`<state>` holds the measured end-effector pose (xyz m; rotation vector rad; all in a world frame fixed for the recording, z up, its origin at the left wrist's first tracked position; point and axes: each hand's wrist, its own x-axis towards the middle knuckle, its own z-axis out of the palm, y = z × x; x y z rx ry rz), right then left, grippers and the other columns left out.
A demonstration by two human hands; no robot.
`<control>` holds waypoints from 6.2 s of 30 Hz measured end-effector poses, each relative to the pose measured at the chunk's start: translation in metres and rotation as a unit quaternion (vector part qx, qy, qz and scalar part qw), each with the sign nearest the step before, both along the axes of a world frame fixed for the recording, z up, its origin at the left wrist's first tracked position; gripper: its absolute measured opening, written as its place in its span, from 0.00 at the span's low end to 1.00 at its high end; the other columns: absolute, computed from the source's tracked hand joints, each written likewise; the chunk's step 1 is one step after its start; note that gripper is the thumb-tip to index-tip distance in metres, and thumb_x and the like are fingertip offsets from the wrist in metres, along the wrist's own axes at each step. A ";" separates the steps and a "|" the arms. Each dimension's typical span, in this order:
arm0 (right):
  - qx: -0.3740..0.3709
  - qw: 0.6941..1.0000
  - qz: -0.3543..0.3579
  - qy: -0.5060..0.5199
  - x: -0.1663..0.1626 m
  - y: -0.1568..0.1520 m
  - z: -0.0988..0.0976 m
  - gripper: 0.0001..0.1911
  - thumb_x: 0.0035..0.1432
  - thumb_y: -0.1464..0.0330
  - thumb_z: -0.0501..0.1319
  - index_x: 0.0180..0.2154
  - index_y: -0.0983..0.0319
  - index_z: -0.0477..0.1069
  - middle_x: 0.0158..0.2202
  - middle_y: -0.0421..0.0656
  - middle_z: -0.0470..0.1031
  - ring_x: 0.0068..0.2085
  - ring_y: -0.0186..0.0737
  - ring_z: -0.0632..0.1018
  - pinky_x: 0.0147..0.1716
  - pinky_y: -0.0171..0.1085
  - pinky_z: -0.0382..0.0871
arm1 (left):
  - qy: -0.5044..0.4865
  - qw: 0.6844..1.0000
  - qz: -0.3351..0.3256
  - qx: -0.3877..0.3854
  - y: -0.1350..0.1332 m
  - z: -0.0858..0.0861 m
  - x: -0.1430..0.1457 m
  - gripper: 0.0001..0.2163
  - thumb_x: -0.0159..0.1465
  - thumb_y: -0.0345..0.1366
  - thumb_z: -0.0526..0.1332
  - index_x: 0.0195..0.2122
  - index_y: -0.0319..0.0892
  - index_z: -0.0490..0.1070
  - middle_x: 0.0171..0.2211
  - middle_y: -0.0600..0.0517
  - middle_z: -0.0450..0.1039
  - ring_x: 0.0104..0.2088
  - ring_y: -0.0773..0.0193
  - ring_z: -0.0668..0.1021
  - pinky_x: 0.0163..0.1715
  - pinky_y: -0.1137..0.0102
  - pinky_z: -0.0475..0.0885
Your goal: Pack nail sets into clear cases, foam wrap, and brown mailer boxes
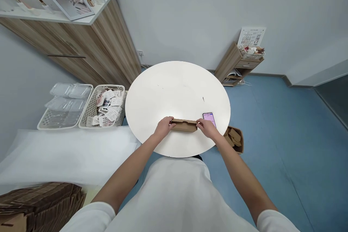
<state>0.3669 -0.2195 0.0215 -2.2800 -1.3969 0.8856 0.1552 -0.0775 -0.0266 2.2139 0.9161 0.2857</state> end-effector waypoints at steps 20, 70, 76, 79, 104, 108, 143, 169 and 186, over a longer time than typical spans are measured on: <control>0.059 0.943 -0.207 0.254 -0.025 -0.020 -0.047 0.23 0.50 0.62 0.57 0.49 0.60 0.62 0.45 0.46 0.70 0.37 0.36 0.75 0.36 0.38 0.68 | -0.014 0.942 0.070 -0.328 -0.010 -0.008 -0.031 0.25 0.54 0.51 0.56 0.49 0.41 0.65 0.38 0.47 0.72 0.34 0.62 0.76 0.30 0.71 0.69; 0.019 0.985 -0.142 0.098 -0.039 -0.002 -0.076 0.26 0.50 0.74 0.52 0.53 0.59 0.58 0.43 0.45 0.67 0.30 0.33 0.71 0.35 0.37 0.67 | 0.018 0.958 0.238 -0.162 -0.057 -0.033 0.000 0.24 0.55 0.34 0.57 0.54 0.43 0.58 0.40 0.47 0.61 0.42 0.58 0.69 0.42 0.64 0.67; 0.134 0.954 -0.183 0.194 -0.014 -0.034 -0.053 0.29 0.50 0.71 0.53 0.55 0.58 0.54 0.44 0.45 0.64 0.31 0.32 0.70 0.34 0.36 0.69 | -0.015 0.955 0.284 -0.088 -0.079 0.009 0.044 0.28 0.56 0.39 0.57 0.58 0.46 0.51 0.46 0.46 0.52 0.51 0.57 0.62 0.47 0.62 0.65; 0.177 0.934 -0.229 0.210 0.017 -0.071 -0.041 0.29 0.50 0.69 0.54 0.56 0.57 0.54 0.43 0.45 0.65 0.31 0.32 0.70 0.33 0.36 0.70 | -0.012 0.968 0.233 -0.090 -0.099 0.028 0.084 0.29 0.57 0.42 0.56 0.59 0.47 0.49 0.47 0.46 0.51 0.51 0.56 0.61 0.42 0.64 0.69; 0.201 0.816 -0.541 -0.024 0.186 -0.295 -0.073 0.32 0.52 0.62 0.55 0.57 0.61 0.50 0.60 0.50 0.52 0.59 0.45 0.55 0.53 0.46 0.56 | 0.084 0.947 -0.297 -0.090 -0.252 0.014 0.381 0.36 0.53 0.52 0.58 0.59 0.45 0.48 0.63 0.42 0.38 0.61 0.43 0.42 0.54 0.45 0.45; 0.175 0.832 -0.522 0.061 0.155 -0.274 -0.081 0.30 0.52 0.64 0.53 0.57 0.60 0.51 0.57 0.50 0.57 0.51 0.43 0.68 0.47 0.43 0.64 | 0.072 0.945 -0.289 -0.138 -0.219 0.016 0.322 0.28 0.56 0.47 0.57 0.56 0.42 0.54 0.59 0.42 0.51 0.58 0.51 0.57 0.53 0.56 0.58; -0.021 0.995 0.079 -0.053 -0.010 0.000 -0.044 0.23 0.58 0.62 0.49 0.54 0.59 0.56 0.28 0.41 0.72 0.29 0.38 0.72 0.27 0.34 0.60 | 0.083 0.966 0.168 -0.176 -0.098 0.010 -0.073 0.23 0.58 0.47 0.52 0.52 0.42 0.61 0.49 0.45 0.67 0.44 0.56 0.72 0.38 0.65 0.69; 0.036 0.883 0.465 -0.045 -0.218 0.214 -0.039 0.21 0.56 0.65 0.51 0.52 0.62 0.60 0.48 0.50 0.66 0.47 0.45 0.68 0.41 0.39 0.63 | -0.029 0.892 0.429 -0.138 0.006 0.003 -0.227 0.20 0.57 0.46 0.56 0.49 0.44 0.63 0.47 0.47 0.68 0.40 0.61 0.74 0.36 0.68 0.70; 0.007 0.886 0.379 -0.268 -0.326 0.342 -0.066 0.15 0.54 0.70 0.53 0.45 0.58 0.62 0.41 0.47 0.72 0.46 0.48 0.67 0.51 0.55 0.37 | 0.092 0.933 0.348 -0.016 0.185 -0.047 -0.248 0.19 0.57 0.29 0.55 0.51 0.39 0.61 0.42 0.43 0.68 0.45 0.56 0.70 0.42 0.65 0.65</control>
